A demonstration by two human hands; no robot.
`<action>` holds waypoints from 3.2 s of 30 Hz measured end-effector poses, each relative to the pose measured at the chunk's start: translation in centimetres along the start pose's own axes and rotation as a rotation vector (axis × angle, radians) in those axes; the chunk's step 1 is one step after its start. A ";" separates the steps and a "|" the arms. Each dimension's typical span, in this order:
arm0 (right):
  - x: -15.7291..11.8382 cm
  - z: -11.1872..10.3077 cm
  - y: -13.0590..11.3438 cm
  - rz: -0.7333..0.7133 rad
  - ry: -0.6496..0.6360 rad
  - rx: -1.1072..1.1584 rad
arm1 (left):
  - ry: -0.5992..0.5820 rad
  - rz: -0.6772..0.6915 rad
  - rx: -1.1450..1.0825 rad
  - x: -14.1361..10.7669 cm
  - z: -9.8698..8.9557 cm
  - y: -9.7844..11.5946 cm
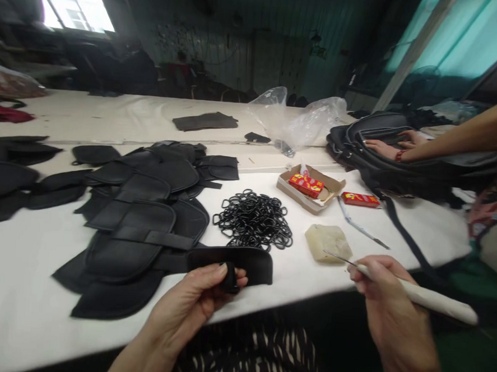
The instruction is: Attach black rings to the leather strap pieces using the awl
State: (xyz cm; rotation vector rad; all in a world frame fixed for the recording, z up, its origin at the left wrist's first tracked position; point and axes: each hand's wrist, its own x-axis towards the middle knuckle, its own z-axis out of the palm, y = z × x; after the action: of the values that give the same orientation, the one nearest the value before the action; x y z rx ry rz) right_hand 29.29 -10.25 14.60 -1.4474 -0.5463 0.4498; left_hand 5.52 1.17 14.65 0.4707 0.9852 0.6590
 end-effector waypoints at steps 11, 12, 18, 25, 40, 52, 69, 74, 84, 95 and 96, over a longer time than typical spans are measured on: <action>-5.4 6.4 -0.5 0.159 -0.456 0.159 | -0.171 -0.002 -0.061 -0.3 -0.8 -0.3; -5.5 6.9 -0.3 0.147 -0.451 0.132 | -0.190 0.003 -0.053 -0.3 -0.9 -0.3; -5.8 8.3 0.4 0.076 -0.461 0.025 | -0.276 0.025 -0.064 -0.1 -1.2 -0.5; -5.8 9.0 -0.1 0.032 -0.473 -0.082 | -0.306 0.033 -0.062 -0.2 -1.3 -0.6; -5.7 9.1 -0.4 -0.070 -0.632 -0.248 | -0.245 0.073 -0.078 0.0 -0.9 -1.0; -4.8 6.3 -1.9 -0.119 -0.483 0.104 | -0.057 0.141 -0.208 -0.2 -0.4 -1.2; -4.8 6.7 -0.9 0.220 -0.548 0.372 | -0.088 0.163 -0.185 -0.2 -0.5 -1.4; -4.8 7.1 -1.2 0.283 -0.548 0.410 | -0.140 0.182 -0.149 -0.3 -0.6 -1.5; -5.3 8.8 -2.5 0.258 -0.592 0.494 | -0.176 0.249 0.025 -3.0 -0.4 -1.4; -5.8 9.3 -2.5 0.265 -0.594 0.521 | -0.091 0.170 -0.044 -3.9 -0.7 -1.5; -5.8 9.3 -2.5 0.262 -0.600 0.524 | -0.086 0.178 -0.045 -3.9 -0.7 -1.6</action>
State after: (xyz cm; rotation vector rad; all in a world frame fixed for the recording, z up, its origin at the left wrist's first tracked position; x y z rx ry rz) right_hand 19.02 -6.48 17.06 -0.8646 -0.6486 1.1646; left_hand 3.89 -2.62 15.69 0.5468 0.8518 0.8121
